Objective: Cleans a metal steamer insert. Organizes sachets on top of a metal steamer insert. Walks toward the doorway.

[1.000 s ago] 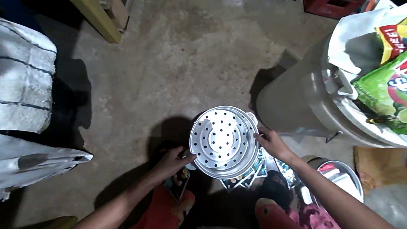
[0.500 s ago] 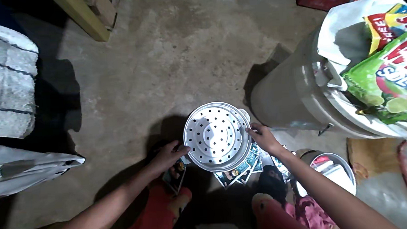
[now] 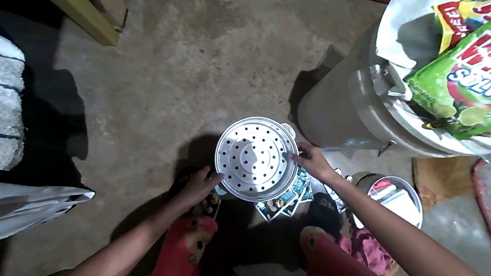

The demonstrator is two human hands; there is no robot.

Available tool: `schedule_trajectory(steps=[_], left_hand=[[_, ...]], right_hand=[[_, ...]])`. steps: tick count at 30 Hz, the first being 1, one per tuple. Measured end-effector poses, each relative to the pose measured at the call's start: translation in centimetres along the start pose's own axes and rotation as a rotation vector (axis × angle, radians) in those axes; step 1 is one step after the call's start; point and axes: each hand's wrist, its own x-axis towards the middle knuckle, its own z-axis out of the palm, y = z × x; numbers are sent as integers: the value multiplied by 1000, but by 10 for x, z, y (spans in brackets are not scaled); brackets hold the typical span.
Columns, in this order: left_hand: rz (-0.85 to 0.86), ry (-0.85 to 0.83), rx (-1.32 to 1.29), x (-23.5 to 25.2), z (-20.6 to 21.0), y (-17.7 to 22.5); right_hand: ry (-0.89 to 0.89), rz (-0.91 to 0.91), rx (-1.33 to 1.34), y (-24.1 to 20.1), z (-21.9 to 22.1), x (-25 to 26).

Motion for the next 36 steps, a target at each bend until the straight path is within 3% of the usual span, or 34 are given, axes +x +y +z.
schedule_trajectory(steps=[7,15,23,32,36], left_hand=[[-76,24,-4,1,0,-3],[6,23,69,9,-4,-2],[22,68,12,21,-7,1],[1,118,436,20,7,24],[-2,125,475,23,8,24]], right_hand=[[-37,-6,-28,4,4,4],[-134,22,-233,-7,4,7],[-185,130,-275,-14,5,19],[-222,234,-347,-19,10,22],[-213,242,-348,-19,11,21]])
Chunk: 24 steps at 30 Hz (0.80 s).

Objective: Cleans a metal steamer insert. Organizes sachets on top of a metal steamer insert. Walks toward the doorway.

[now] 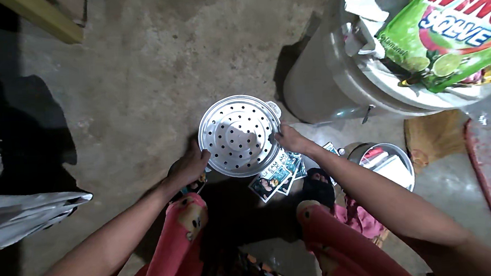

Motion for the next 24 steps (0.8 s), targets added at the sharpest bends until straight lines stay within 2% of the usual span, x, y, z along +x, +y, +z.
schedule_trajectory(steps=[3,7,9,11,16,22,24], left_hand=[[4,-16,-50,4,1,-5],[-22,-63,-246,12,-7,-8],[-3,-70,-289,15,-11,-12],[11,-81,-298,16,-16,-13],[-88,-116,-332,9,-41,-2],[-25,-168,-412,2,-75,11],[-64,-168,-389,5,-82,15]], right_hand=[[-17,0,82,6,2,3],[-45,39,418,11,0,2],[-52,48,504,11,-2,2],[-61,46,527,9,-4,2],[-52,30,521,-4,-19,-5],[-2,7,488,-25,-46,-20],[-3,14,482,-32,-52,-26]])
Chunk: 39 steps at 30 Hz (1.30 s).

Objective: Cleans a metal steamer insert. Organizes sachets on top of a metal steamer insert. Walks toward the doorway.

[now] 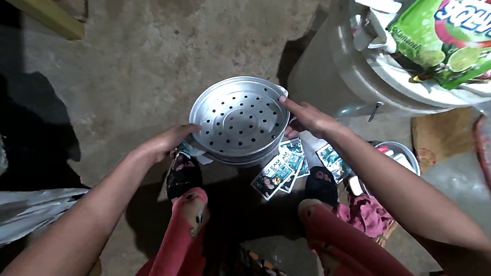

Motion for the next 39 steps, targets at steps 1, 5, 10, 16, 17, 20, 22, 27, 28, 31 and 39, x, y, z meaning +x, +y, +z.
schedule_trajectory(steps=[1,5,10,16,17,20,22,27,28,31,39], left_hand=[[-38,-3,-4,1,-2,3],[-79,-19,-31,5,-7,7],[121,25,10,5,1,1],[154,36,49,12,16,-10],[164,29,58,14,20,-13],[171,4,74,17,29,-22],[162,-10,97,21,35,-27],[146,-48,90,27,41,-36],[132,-43,72,23,41,-34],[113,-43,-24,19,31,-35],[329,-32,-297,-20,-40,-20]], right_hand=[[-6,3,0,-4,-2,-3],[-1,-14,6,-8,-4,-7],[0,-30,59,4,-1,-4],[-20,-27,169,45,9,9],[-23,-9,173,51,11,10],[-35,36,216,69,14,12],[-46,56,246,78,15,13],[-66,37,303,90,16,16],[-76,35,309,91,16,16],[-119,-2,296,92,11,15],[103,-280,-275,142,-11,15]])
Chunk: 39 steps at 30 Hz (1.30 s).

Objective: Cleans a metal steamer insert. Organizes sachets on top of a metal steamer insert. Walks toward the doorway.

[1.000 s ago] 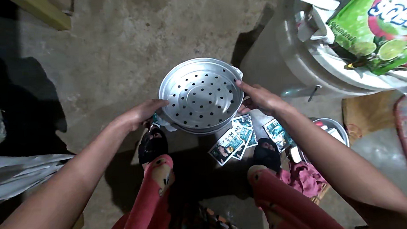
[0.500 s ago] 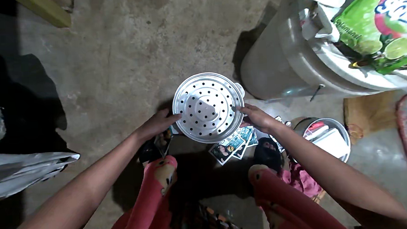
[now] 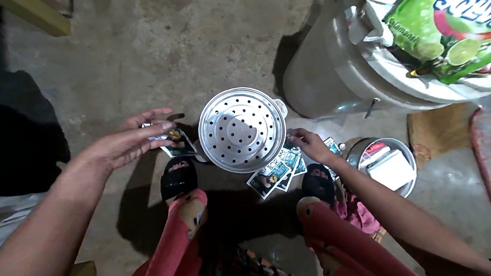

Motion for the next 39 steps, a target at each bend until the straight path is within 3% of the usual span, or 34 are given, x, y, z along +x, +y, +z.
schedule_trajectory(steps=[4,7,12,18,23,26,31,36,39], left_hand=[[169,-80,59,5,29,30],[266,-42,180,28,69,46],[356,5,755,65,116,64],[562,-96,1130,103,132,66],[405,70,1327,102,145,73],[297,131,1316,97,145,77],[344,26,1152,101,133,76],[422,96,1341,107,126,64],[472,121,1330,106,125,59]], right_hand=[[-22,-67,-230,9,28,-19],[-88,-68,-376,14,51,-22],[-85,-52,-542,8,65,-28],[-120,-58,-707,11,71,-31],[-123,8,-673,9,74,-34],[-156,145,-522,8,71,-35],[-242,181,-125,19,52,-33],[-247,85,-112,4,21,-45],[-267,91,-202,-15,-7,-50]])
